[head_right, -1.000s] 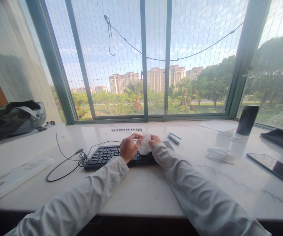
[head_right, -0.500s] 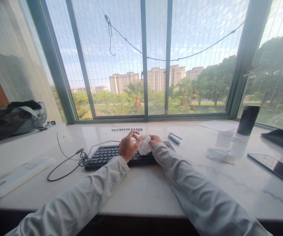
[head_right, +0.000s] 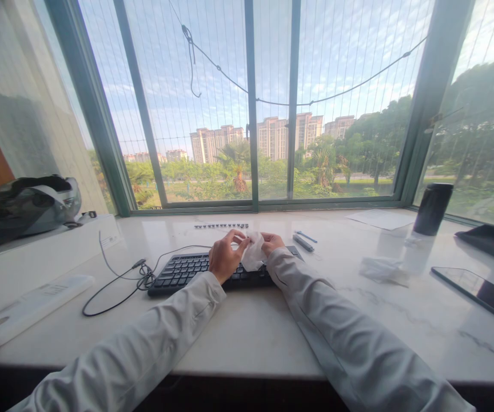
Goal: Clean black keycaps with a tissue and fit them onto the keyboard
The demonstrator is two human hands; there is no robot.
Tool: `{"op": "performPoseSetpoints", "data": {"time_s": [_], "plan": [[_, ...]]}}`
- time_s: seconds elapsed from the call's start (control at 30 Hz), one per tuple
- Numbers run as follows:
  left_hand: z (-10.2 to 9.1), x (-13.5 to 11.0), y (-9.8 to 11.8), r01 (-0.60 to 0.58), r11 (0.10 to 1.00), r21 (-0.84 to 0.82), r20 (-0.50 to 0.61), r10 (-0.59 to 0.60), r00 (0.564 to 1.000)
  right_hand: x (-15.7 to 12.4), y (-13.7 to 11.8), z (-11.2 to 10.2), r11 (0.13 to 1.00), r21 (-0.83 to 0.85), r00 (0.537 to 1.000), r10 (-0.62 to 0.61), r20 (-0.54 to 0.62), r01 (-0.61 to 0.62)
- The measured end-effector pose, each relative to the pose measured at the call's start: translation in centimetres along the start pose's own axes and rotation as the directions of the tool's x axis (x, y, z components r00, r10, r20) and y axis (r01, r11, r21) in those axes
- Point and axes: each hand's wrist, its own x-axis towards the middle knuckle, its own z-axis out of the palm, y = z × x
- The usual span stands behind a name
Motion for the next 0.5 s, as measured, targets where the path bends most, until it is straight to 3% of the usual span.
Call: {"op": "performPoseSetpoints", "data": {"time_s": [0.27,0.5], "plan": [[0.29,0.20,-0.38,-0.056,0.992,-0.114,-0.002,0.056,0.998,0.14,0.21,-0.67,0.996,-0.056,0.994,0.066,-0.085,-0.071],[-0.13,0.21,-0.22,-0.055,0.998,-0.034,-0.018,0.054,0.998,0.63,0.77,-0.61,0.991,-0.025,0.988,0.130,-0.079,-0.132]]}}
